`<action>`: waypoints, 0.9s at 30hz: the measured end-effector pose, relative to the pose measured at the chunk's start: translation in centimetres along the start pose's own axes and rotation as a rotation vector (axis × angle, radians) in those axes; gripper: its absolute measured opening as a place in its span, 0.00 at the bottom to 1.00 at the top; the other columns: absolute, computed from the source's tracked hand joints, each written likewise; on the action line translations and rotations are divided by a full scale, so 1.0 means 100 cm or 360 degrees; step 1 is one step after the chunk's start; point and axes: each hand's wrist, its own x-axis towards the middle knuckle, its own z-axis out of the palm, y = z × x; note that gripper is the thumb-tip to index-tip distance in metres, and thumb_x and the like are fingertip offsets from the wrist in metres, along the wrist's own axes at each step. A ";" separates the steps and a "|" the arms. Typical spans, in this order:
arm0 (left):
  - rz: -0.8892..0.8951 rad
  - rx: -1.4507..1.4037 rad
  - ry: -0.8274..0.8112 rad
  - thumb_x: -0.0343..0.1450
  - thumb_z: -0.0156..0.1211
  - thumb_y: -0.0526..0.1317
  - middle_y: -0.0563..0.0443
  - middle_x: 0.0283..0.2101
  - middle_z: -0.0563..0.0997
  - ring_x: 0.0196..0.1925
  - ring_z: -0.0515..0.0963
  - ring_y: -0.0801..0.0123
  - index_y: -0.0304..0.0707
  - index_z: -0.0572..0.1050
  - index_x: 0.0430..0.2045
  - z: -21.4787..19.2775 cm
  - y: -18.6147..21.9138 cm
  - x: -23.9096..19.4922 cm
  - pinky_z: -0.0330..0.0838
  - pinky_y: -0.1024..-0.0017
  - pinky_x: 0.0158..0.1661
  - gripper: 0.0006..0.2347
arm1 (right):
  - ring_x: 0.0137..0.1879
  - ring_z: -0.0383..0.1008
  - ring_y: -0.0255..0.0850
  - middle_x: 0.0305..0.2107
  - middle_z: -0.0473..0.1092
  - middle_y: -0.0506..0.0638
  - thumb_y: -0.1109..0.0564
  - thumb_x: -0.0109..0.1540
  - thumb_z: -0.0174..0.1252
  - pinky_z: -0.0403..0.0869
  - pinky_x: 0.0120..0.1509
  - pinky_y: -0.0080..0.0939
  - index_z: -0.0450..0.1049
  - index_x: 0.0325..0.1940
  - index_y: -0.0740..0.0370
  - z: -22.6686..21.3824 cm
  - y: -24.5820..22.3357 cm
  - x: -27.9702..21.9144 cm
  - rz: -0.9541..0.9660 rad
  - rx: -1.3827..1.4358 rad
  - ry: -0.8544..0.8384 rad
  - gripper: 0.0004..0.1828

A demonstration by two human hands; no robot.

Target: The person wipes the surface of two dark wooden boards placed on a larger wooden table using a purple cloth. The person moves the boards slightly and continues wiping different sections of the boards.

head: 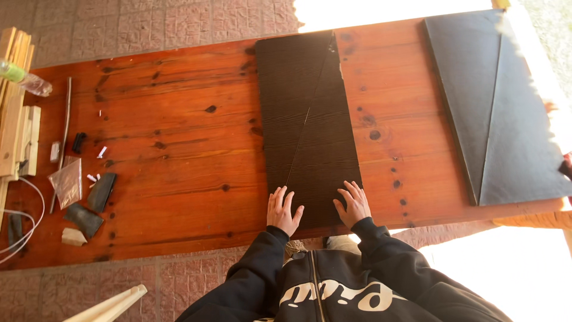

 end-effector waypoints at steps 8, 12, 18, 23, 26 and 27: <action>-0.0060 0.0010 -0.0159 0.72 0.54 0.57 0.40 0.66 0.64 0.71 0.63 0.47 0.41 0.70 0.57 0.016 0.009 0.001 0.55 0.47 0.68 0.24 | 0.78 0.56 0.51 0.69 0.61 0.48 0.37 0.63 0.57 0.60 0.77 0.63 0.73 0.61 0.46 0.005 0.028 -0.004 0.0063 -0.0061 -0.0047 0.25; -0.0148 0.0049 -0.0200 0.72 0.53 0.58 0.40 0.68 0.62 0.72 0.61 0.47 0.41 0.68 0.58 0.024 0.015 -0.002 0.53 0.47 0.69 0.25 | 0.79 0.53 0.51 0.70 0.59 0.50 0.39 0.64 0.56 0.60 0.77 0.61 0.72 0.61 0.49 0.000 0.033 -0.004 -0.0060 -0.0078 -0.0056 0.25; -0.0174 0.0183 -0.0207 0.73 0.50 0.60 0.35 0.71 0.59 0.76 0.55 0.44 0.41 0.67 0.60 0.033 0.033 -0.011 0.48 0.46 0.70 0.27 | 0.78 0.53 0.56 0.71 0.57 0.55 0.44 0.62 0.60 0.58 0.79 0.54 0.70 0.63 0.53 0.007 0.039 -0.010 -0.0353 -0.0017 0.0232 0.27; -0.0127 0.0283 -0.0168 0.74 0.48 0.61 0.30 0.73 0.55 0.77 0.50 0.41 0.38 0.63 0.64 0.040 0.047 -0.017 0.42 0.45 0.70 0.30 | 0.77 0.54 0.59 0.70 0.58 0.58 0.45 0.62 0.59 0.59 0.78 0.54 0.70 0.64 0.55 0.003 0.036 -0.012 -0.0431 0.0027 0.0339 0.27; -0.0100 0.0318 -0.0170 0.74 0.47 0.61 0.30 0.73 0.53 0.77 0.48 0.41 0.38 0.62 0.65 0.045 0.044 -0.014 0.41 0.45 0.71 0.31 | 0.77 0.53 0.58 0.71 0.58 0.58 0.45 0.63 0.58 0.59 0.78 0.54 0.70 0.64 0.55 0.001 0.036 -0.008 -0.0428 0.0015 0.0359 0.27; -0.0090 0.0339 -0.0198 0.74 0.46 0.61 0.30 0.74 0.52 0.78 0.48 0.41 0.38 0.62 0.65 0.044 0.042 -0.021 0.41 0.45 0.71 0.31 | 0.77 0.53 0.58 0.71 0.57 0.58 0.45 0.63 0.57 0.59 0.78 0.54 0.70 0.64 0.55 0.002 0.033 -0.014 -0.0422 0.0007 0.0346 0.27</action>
